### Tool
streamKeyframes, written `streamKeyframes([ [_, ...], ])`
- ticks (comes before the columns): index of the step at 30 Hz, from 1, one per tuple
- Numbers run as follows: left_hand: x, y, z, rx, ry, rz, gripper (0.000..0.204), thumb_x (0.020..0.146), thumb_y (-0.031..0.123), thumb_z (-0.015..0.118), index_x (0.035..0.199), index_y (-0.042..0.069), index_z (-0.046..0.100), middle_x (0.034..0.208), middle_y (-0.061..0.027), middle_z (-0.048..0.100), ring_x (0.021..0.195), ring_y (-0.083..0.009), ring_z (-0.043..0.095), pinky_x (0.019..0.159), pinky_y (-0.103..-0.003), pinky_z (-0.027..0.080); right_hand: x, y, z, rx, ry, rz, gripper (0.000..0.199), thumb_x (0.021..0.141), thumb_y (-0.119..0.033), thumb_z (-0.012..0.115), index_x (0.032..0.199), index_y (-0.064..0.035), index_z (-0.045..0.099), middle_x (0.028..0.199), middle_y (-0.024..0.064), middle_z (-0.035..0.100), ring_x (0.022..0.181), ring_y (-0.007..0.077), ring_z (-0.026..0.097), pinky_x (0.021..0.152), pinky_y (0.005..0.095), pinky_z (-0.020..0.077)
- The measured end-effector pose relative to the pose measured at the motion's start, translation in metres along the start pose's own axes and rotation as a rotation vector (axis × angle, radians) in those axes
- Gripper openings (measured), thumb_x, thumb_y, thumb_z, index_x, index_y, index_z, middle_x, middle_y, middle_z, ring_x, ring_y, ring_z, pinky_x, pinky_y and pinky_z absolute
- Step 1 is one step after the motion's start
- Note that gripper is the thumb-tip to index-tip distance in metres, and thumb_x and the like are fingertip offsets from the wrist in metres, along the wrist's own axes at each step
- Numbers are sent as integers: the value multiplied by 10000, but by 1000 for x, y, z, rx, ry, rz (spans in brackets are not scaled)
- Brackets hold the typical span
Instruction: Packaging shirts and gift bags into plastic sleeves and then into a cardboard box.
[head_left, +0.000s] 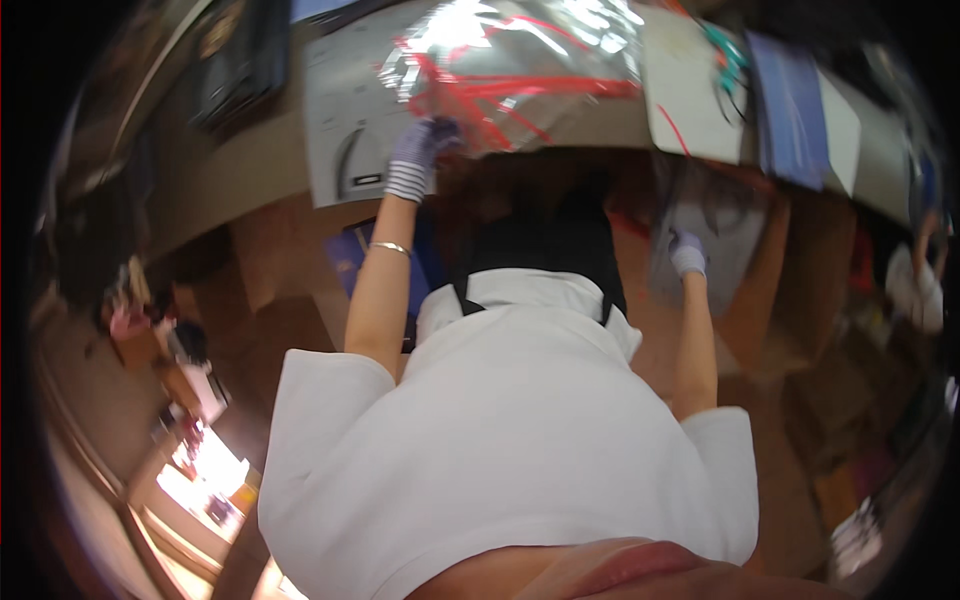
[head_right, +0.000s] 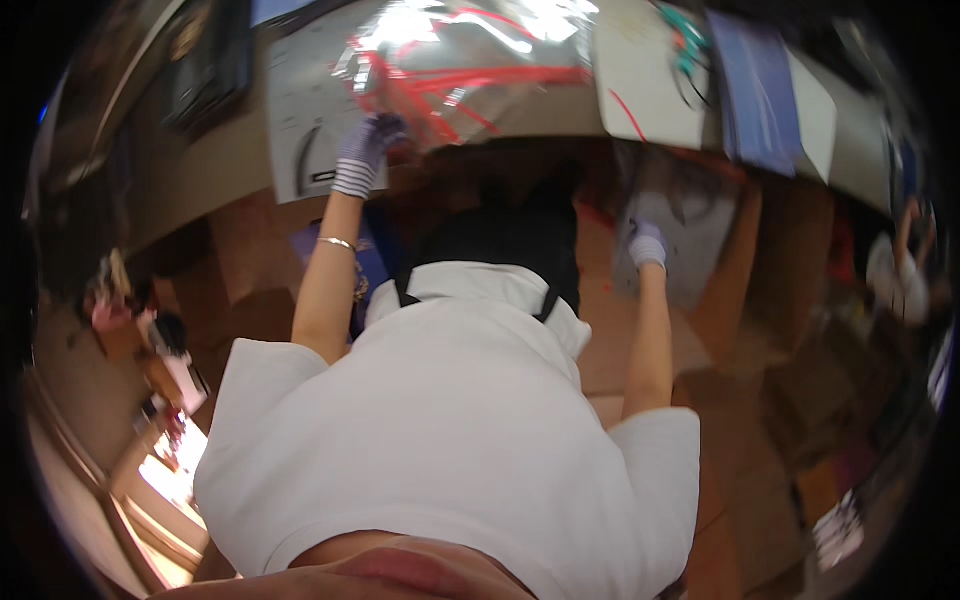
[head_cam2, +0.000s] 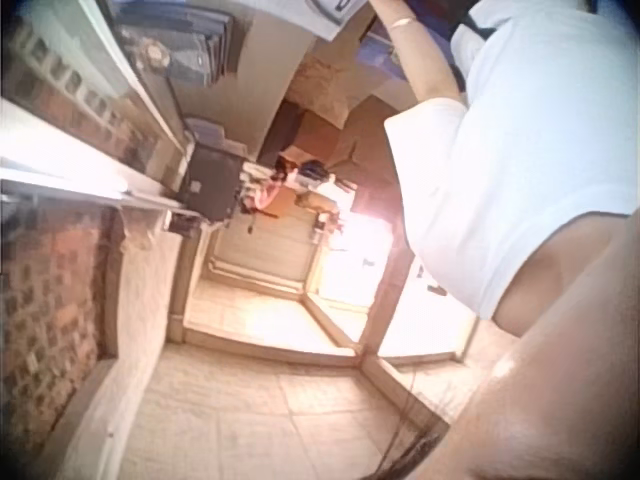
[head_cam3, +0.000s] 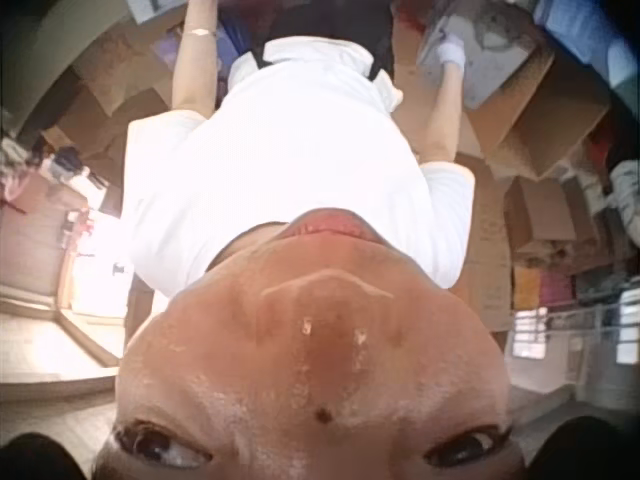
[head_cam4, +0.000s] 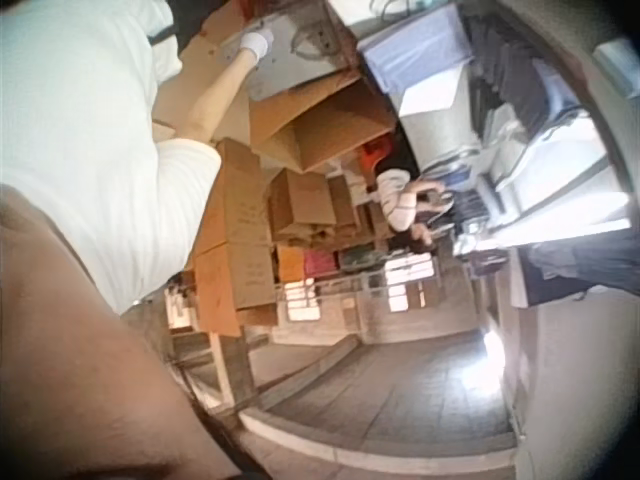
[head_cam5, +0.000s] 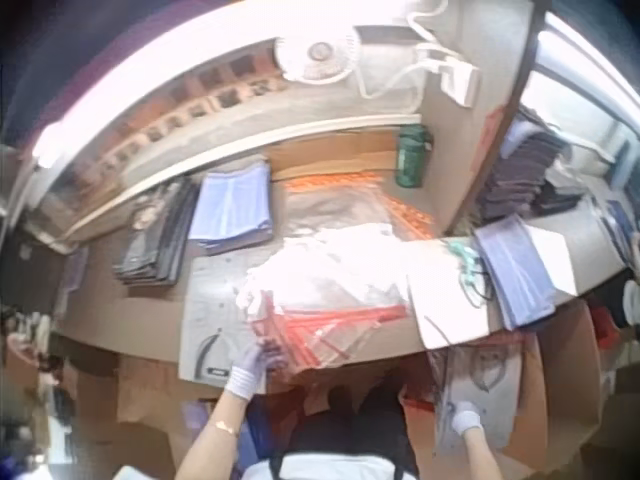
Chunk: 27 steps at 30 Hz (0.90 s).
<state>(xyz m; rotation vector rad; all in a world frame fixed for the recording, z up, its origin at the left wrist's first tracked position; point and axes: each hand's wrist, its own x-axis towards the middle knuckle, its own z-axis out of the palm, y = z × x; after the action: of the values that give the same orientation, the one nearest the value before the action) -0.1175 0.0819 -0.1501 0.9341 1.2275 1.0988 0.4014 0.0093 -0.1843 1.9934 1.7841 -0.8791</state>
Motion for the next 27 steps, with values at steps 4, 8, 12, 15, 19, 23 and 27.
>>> streamKeyframes([
  [4, -27, 41, -8, 150, 383, -217, 354, 848, 249, 546, 603, -5, 579, 670, -103, 610, 619, -147, 579, 622, -253, 472, 19, -61, 9, 1070, -373, -543, 372, 861, -217, 467, 1210, -88, 451, 1138, 144, 525, 1082, 236, 480, 933, 302, 347],
  [8, 3, 51, -44, 307, 542, 2, 262, 809, 252, 573, 825, 1, 648, 672, -79, 617, 615, -133, 560, 603, -251, 454, -16, -122, 51, 209, -569, -583, 471, 850, -390, 446, 1252, -148, 404, 1290, 97, 397, 1207, 275, 340, 988, 465, 255],
  [12, 55, 69, -67, 652, 612, 180, 246, 743, 198, 559, 899, 21, 627, 817, -126, 636, 745, -211, 608, 665, -302, 463, -31, -120, 1, -364, -472, 39, 522, 806, -468, 419, 1262, -216, 393, 1392, 13, 244, 1289, 280, 178, 945, 647, 165],
  [15, 63, 79, -45, 860, 484, 91, 255, 731, 213, 538, 894, 38, 628, 853, -138, 626, 795, -267, 603, 715, -316, 463, -23, -12, 18, 111, -194, 343, 619, 722, -353, 565, 1244, -72, 384, 1254, 192, 408, 1075, 366, 461, 917, 373, 381],
  [19, 27, 30, -25, 741, 453, 219, 196, 749, 145, 577, 900, 26, 615, 877, -131, 612, 820, -253, 585, 734, -328, 450, -3, 78, 69, 469, 101, 360, 870, 660, -383, 682, 1279, 53, 253, 1290, 243, 339, 1200, 344, 338, 999, 355, 290],
  [23, 2, 7, 4, 971, 532, 25, 269, 716, 259, 621, 871, 39, 627, 865, -137, 605, 879, -258, 579, 765, -329, 445, 34, 103, 108, 393, 84, 558, 882, 673, -377, 662, 1308, 18, 195, 1315, 265, 277, 1219, 374, 291, 1010, 388, 274],
  [27, -48, 39, -25, 1229, 857, -567, 483, 670, 409, 657, 982, 47, 591, 920, -151, 598, 935, -270, 566, 809, -357, 440, 70, 119, 98, 395, 134, 564, 876, 657, -391, 667, 1287, 17, 214, 1281, 279, 297, 1185, 404, 316, 993, 423, 286],
])
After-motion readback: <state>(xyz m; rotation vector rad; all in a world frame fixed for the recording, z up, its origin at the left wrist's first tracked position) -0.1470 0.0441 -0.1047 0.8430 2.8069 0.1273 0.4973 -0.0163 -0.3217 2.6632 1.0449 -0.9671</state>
